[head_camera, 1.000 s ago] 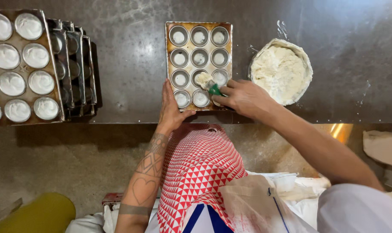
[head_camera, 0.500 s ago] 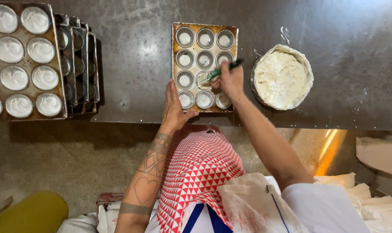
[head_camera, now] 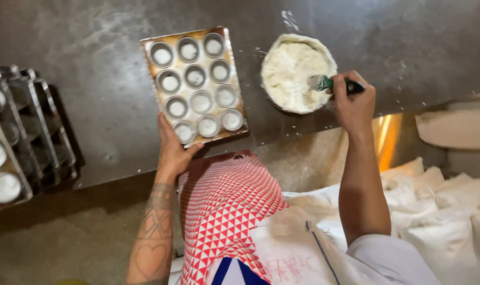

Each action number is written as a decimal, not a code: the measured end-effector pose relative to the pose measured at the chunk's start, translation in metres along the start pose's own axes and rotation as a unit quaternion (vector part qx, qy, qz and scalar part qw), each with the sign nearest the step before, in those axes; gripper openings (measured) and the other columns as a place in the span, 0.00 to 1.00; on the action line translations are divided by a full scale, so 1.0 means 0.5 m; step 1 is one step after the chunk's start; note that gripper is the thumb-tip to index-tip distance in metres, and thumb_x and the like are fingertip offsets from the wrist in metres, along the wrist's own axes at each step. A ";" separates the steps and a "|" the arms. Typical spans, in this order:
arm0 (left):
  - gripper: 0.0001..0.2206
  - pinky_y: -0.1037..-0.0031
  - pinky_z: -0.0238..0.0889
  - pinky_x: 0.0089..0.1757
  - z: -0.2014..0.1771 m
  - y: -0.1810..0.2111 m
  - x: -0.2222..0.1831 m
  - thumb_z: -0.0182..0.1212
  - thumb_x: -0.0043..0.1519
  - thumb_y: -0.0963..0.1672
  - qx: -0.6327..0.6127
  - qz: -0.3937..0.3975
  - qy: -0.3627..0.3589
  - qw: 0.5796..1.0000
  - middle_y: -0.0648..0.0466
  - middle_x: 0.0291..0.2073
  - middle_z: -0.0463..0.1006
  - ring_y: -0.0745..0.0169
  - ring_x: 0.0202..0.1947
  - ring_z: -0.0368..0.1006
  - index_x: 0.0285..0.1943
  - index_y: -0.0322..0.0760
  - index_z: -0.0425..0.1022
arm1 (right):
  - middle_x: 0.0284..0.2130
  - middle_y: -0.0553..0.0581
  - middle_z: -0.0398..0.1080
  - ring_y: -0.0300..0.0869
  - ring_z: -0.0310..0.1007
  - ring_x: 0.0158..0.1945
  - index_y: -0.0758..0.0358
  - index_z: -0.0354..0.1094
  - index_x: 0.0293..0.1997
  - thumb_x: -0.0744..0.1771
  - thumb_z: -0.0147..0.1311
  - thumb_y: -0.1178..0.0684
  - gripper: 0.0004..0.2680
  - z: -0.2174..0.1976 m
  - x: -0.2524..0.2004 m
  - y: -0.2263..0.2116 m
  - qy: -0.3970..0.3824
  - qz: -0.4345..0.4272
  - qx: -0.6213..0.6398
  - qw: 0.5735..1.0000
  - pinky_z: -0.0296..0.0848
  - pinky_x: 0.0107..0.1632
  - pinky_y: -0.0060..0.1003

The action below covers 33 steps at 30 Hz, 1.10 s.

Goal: The person greases the individual cups of multiple baking trays by hand using a small brush dipped in a bowl of shortening.

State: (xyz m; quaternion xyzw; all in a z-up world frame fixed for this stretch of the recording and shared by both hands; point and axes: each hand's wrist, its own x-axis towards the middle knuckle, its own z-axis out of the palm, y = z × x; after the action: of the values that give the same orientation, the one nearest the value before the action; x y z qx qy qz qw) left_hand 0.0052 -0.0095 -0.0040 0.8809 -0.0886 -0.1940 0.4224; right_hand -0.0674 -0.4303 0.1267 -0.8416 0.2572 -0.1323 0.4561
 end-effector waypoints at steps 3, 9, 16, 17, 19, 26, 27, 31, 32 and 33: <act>0.63 0.61 0.38 0.71 -0.003 0.000 0.001 0.81 0.47 0.47 0.007 0.009 -0.002 1.000 0.29 0.78 0.35 0.35 0.79 0.35 0.78 0.22 0.25 | 0.26 0.57 0.75 0.36 0.74 0.29 0.70 0.74 0.42 0.71 0.54 0.49 0.11 -0.021 0.031 0.048 0.029 0.001 -0.120 0.992 0.71 0.36 0.31; 0.65 0.59 0.41 0.70 -0.005 0.007 0.000 0.81 0.46 0.47 -0.004 -0.013 -0.012 1.000 0.30 0.78 0.33 0.36 0.78 0.36 0.78 0.28 0.20 | 0.24 0.56 0.75 0.37 0.74 0.26 0.69 0.74 0.40 0.70 0.54 0.48 0.11 0.019 0.036 0.146 -0.021 0.081 -0.089 0.992 0.71 0.32 0.32; 0.66 0.59 0.41 0.70 -0.009 0.010 -0.004 0.82 0.46 0.46 -0.007 -0.020 -0.012 1.000 0.30 0.78 0.34 0.34 0.78 0.36 0.79 0.27 0.20 | 0.26 0.58 0.74 0.36 0.74 0.26 0.72 0.71 0.41 0.72 0.53 0.51 0.10 0.082 0.053 0.212 -0.030 0.105 0.060 0.992 0.73 0.30 0.30; 0.66 0.60 0.42 0.70 -0.008 0.011 -0.003 0.81 0.46 0.46 -0.014 -0.032 -0.012 0.999 0.30 0.78 0.34 0.35 0.78 0.37 0.79 0.27 0.21 | 0.26 0.58 0.74 0.36 0.74 0.26 0.72 0.71 0.41 0.72 0.53 0.51 0.10 0.074 0.055 0.211 -0.032 0.102 0.059 0.992 0.73 0.30 0.30; 0.65 0.61 0.43 0.70 -0.008 0.013 0.001 0.81 0.45 0.46 -0.023 -0.048 -0.005 0.999 0.31 0.78 0.35 0.37 0.78 0.38 0.79 0.26 0.21 | 0.27 0.58 0.76 0.37 0.76 0.26 0.68 0.71 0.42 0.72 0.48 0.51 0.10 0.057 0.053 0.179 0.040 0.112 0.188 0.975 0.77 0.31 0.30; 0.65 0.63 0.35 0.71 0.010 -0.008 0.004 0.83 0.43 0.46 -0.029 -0.022 0.021 0.999 0.31 0.78 0.33 0.37 0.79 0.33 0.77 0.23 0.25 | 0.36 0.61 0.77 0.39 0.77 0.38 0.70 0.73 0.52 0.73 0.51 0.55 0.08 0.104 -0.045 -0.085 -0.125 -0.056 0.164 0.977 0.77 0.43 0.32; 0.66 0.64 0.35 0.71 0.012 -0.010 0.007 0.84 0.42 0.47 -0.026 -0.022 0.012 0.999 0.32 0.78 0.34 0.38 0.78 0.33 0.77 0.23 0.26 | 0.39 0.62 0.77 0.42 0.77 0.41 0.68 0.73 0.53 0.71 0.54 0.56 0.08 0.124 -0.056 -0.121 -0.204 -0.147 0.081 0.964 0.76 0.45 0.35; 0.66 0.60 0.35 0.72 0.011 -0.013 0.007 0.84 0.43 0.47 -0.042 -0.003 0.025 0.999 0.33 0.78 0.35 0.38 0.79 0.33 0.78 0.24 0.25 | 0.46 0.59 0.76 0.49 0.75 0.47 0.60 0.74 0.54 0.66 0.59 0.56 0.11 0.222 -0.062 -0.231 -0.372 -0.405 -0.119 0.827 0.75 0.49 0.43; 0.66 0.57 0.36 0.70 0.010 -0.013 0.007 0.84 0.42 0.47 -0.031 -0.024 0.013 0.999 0.35 0.79 0.34 0.40 0.79 0.33 0.78 0.26 0.25 | 0.46 0.59 0.76 0.49 0.75 0.47 0.60 0.74 0.54 0.66 0.59 0.56 0.11 0.244 -0.060 -0.249 -0.375 -0.407 -0.118 0.825 0.75 0.49 0.43; 0.67 0.55 0.36 0.69 0.009 -0.013 0.008 0.84 0.41 0.47 -0.020 -0.043 0.000 0.999 0.37 0.79 0.34 0.41 0.79 0.32 0.78 0.28 0.24 | 0.47 0.58 0.76 0.50 0.75 0.45 0.60 0.75 0.56 0.63 0.57 0.59 0.15 0.266 -0.055 -0.264 -0.378 -0.483 -0.186 0.768 0.75 0.47 0.44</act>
State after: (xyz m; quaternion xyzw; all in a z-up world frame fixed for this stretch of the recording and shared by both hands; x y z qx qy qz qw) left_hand 0.0068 -0.0101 -0.0127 0.8751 -0.0471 -0.2140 0.4314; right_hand 0.0114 -0.2624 0.1643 -0.9052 -0.3567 0.0444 0.2267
